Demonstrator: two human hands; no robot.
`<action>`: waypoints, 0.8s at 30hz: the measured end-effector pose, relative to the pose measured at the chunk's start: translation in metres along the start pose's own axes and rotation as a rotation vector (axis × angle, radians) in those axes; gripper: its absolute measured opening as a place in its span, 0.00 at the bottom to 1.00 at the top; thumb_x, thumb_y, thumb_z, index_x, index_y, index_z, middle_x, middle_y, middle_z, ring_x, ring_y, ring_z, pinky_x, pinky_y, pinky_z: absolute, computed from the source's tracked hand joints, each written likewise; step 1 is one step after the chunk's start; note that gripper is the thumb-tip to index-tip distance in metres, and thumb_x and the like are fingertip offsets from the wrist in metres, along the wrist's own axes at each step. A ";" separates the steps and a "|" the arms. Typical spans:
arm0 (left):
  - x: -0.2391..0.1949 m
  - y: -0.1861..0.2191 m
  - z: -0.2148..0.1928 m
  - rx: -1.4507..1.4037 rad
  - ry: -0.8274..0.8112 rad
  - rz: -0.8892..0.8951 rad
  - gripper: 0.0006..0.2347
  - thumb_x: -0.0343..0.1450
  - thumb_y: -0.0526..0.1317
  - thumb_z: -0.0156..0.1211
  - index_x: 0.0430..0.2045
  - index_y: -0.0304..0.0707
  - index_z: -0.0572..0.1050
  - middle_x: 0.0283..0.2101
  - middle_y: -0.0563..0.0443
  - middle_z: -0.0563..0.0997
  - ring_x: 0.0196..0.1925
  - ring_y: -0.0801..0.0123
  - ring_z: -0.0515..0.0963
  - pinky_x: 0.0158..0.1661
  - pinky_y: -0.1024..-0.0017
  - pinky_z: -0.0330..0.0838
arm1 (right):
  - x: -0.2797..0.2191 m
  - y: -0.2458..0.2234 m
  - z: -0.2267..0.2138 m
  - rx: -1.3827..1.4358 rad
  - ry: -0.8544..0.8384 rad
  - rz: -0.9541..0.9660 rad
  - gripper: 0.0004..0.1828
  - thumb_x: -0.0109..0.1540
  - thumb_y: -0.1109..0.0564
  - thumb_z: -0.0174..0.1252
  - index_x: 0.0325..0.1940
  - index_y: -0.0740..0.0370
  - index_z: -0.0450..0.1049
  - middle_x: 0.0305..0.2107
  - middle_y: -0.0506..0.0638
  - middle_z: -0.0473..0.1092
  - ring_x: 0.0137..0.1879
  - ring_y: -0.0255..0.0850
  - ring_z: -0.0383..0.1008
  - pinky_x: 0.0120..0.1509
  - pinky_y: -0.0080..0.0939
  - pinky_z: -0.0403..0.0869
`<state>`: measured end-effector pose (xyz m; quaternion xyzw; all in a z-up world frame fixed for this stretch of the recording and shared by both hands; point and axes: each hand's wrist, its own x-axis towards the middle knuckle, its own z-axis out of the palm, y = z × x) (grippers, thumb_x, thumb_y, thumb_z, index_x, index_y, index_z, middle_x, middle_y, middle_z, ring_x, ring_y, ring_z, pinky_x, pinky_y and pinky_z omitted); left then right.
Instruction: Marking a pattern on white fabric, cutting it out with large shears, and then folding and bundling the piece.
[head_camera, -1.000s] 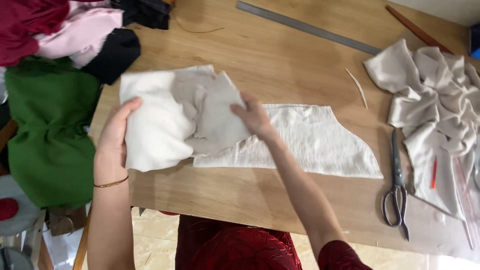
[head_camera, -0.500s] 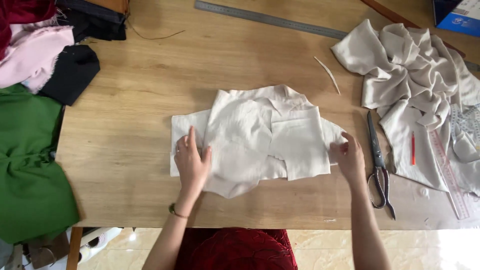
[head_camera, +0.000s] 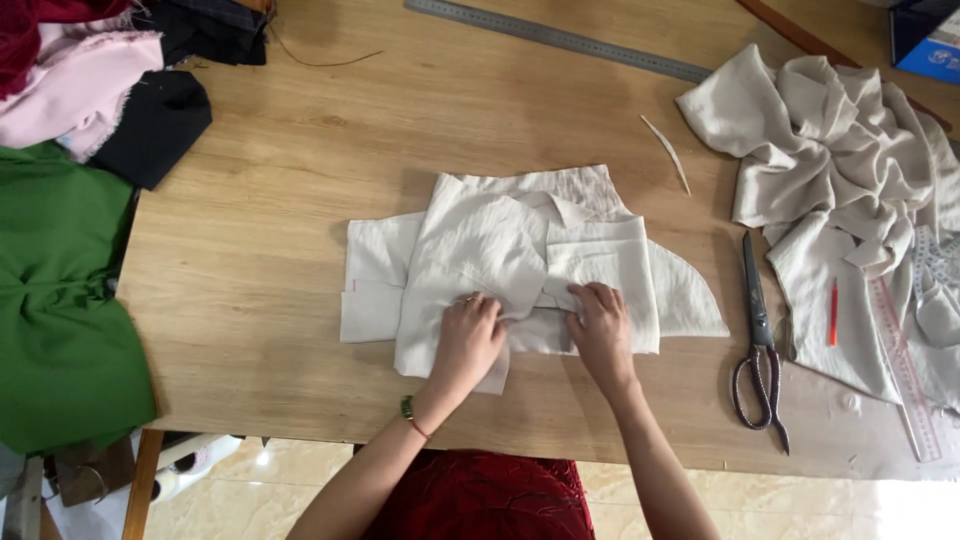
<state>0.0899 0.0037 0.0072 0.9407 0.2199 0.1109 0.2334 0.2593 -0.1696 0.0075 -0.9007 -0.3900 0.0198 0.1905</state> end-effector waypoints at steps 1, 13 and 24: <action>0.002 -0.004 -0.009 0.001 0.004 -0.005 0.07 0.66 0.41 0.63 0.33 0.43 0.76 0.34 0.50 0.77 0.36 0.53 0.81 0.35 0.57 0.72 | 0.002 -0.002 -0.011 0.001 -0.001 -0.007 0.21 0.57 0.58 0.63 0.55 0.52 0.79 0.47 0.48 0.71 0.58 0.44 0.73 0.58 0.45 0.72; -0.024 -0.217 -0.099 -1.593 0.476 -1.002 0.11 0.68 0.47 0.65 0.42 0.51 0.78 0.41 0.62 0.81 0.41 0.75 0.81 0.46 0.76 0.73 | -0.002 0.114 -0.037 0.919 0.191 0.508 0.08 0.71 0.57 0.59 0.40 0.62 0.75 0.30 0.47 0.68 0.36 0.35 0.67 0.36 0.36 0.69; -0.027 -0.171 -0.109 -0.961 0.382 -1.068 0.24 0.71 0.53 0.67 0.59 0.41 0.74 0.54 0.40 0.78 0.54 0.54 0.76 0.52 0.52 0.71 | -0.022 0.143 -0.078 0.173 0.286 0.653 0.38 0.70 0.37 0.67 0.68 0.73 0.68 0.49 0.69 0.71 0.59 0.62 0.71 0.64 0.60 0.69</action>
